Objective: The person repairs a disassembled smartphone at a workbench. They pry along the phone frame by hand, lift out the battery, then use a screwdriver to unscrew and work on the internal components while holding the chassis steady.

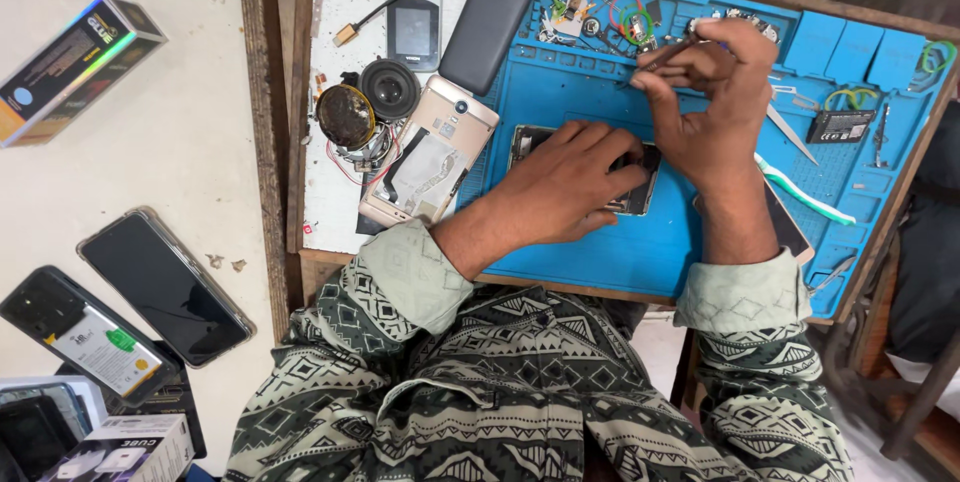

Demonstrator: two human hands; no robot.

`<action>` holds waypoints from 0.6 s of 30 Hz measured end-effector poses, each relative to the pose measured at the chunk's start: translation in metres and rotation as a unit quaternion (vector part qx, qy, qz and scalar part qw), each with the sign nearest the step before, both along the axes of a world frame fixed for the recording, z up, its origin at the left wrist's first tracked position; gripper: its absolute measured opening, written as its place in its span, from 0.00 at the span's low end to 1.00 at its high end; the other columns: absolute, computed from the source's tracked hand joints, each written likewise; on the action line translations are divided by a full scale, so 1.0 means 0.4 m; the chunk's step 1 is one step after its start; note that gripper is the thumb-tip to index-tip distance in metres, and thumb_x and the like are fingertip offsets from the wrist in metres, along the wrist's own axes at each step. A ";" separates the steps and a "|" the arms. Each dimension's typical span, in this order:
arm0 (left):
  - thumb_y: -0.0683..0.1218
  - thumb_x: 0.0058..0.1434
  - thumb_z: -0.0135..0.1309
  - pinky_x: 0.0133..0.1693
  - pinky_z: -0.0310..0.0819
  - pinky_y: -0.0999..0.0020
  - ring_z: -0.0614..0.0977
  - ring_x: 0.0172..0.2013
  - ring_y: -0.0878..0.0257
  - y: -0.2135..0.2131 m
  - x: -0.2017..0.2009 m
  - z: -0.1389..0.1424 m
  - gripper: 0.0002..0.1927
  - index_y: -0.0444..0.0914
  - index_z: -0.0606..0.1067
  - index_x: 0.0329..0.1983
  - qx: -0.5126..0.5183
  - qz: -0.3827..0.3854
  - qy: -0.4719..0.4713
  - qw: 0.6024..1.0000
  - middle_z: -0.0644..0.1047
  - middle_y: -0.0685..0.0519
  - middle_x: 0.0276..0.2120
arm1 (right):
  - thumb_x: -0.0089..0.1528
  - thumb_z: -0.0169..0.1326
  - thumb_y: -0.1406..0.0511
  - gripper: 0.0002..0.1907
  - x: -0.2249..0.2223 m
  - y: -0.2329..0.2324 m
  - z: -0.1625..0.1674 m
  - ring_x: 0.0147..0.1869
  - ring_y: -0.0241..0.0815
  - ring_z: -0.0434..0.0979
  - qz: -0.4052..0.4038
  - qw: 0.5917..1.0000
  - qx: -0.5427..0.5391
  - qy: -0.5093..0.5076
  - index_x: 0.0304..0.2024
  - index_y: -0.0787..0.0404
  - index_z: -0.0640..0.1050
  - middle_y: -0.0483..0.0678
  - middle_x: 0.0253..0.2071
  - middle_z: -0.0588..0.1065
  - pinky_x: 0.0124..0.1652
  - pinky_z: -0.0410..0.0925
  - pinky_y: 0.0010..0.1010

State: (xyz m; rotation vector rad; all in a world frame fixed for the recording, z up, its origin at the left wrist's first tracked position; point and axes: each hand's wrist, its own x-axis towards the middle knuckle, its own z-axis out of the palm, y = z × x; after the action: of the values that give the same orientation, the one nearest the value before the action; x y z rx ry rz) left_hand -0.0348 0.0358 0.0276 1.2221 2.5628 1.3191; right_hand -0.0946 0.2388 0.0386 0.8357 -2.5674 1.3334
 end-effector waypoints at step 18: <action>0.59 0.45 0.74 0.49 0.69 0.53 0.77 0.46 0.51 0.007 -0.028 0.009 0.28 0.39 0.79 0.43 0.038 0.121 -0.062 0.990 0.75 0.51 0.43 | 0.80 0.59 0.76 0.34 0.005 0.086 -0.035 0.46 0.51 0.85 -0.036 0.985 -0.150 -0.080 0.69 0.50 0.50 0.63 0.46 0.80 0.45 0.78 0.32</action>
State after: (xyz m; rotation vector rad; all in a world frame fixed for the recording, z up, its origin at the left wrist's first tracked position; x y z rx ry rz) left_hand -0.0460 0.0386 0.0313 0.8250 2.6598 1.4959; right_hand -0.0928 0.2730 0.0245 0.5983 -2.3900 1.7707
